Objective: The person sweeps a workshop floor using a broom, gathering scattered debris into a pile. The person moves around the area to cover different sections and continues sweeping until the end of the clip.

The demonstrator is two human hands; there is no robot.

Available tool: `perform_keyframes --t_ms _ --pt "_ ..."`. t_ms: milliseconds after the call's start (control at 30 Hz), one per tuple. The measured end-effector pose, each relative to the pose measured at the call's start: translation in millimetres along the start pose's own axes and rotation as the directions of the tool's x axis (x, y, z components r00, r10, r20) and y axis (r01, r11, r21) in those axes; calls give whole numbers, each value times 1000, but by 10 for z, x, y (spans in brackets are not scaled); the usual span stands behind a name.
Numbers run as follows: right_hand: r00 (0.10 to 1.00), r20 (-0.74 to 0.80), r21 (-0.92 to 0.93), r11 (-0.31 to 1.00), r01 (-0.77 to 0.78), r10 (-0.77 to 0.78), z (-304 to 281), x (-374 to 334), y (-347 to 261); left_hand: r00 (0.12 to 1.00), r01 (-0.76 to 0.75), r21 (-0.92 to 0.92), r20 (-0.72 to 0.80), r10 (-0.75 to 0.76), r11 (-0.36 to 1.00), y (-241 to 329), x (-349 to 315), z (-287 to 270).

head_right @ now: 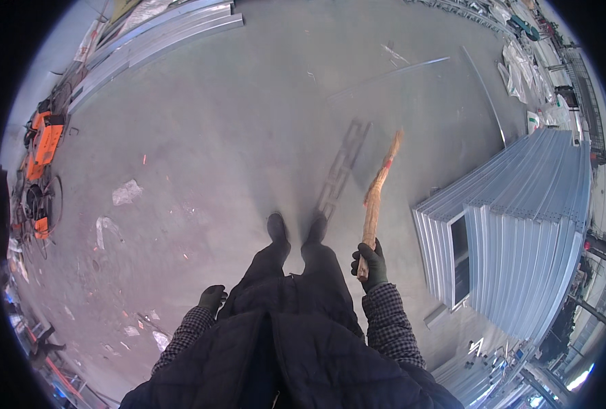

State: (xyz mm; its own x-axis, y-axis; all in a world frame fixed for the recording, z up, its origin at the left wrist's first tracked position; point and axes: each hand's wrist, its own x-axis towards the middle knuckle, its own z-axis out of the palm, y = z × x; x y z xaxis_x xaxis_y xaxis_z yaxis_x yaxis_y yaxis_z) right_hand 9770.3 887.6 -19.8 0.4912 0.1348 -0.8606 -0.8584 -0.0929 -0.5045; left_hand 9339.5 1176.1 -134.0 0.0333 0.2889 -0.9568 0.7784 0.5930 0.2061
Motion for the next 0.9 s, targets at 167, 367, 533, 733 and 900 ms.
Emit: perform_keyframes --t_ms 167,367,533,733,900 --pt "1000 -18 -47 999 -1 0 -35 35 -3 997 70 15 29 -71 997 -221 29 61" --pt "995 -84 -153 987 43 -56 -112 307 -217 992 114 15 59 -114 993 -284 65 160" --pt "995 -84 -187 982 30 -47 -502 1205 -352 995 75 67 54 -78 995 -430 8 133" --pt "908 154 -291 896 -336 391 12 2636 585 994 -94 381 79 69 920 -1009 -397 52" --pt "821 389 -727 686 -6 419 1456 1398 1959 889 -445 770 319 328 458 -982 -781 360"
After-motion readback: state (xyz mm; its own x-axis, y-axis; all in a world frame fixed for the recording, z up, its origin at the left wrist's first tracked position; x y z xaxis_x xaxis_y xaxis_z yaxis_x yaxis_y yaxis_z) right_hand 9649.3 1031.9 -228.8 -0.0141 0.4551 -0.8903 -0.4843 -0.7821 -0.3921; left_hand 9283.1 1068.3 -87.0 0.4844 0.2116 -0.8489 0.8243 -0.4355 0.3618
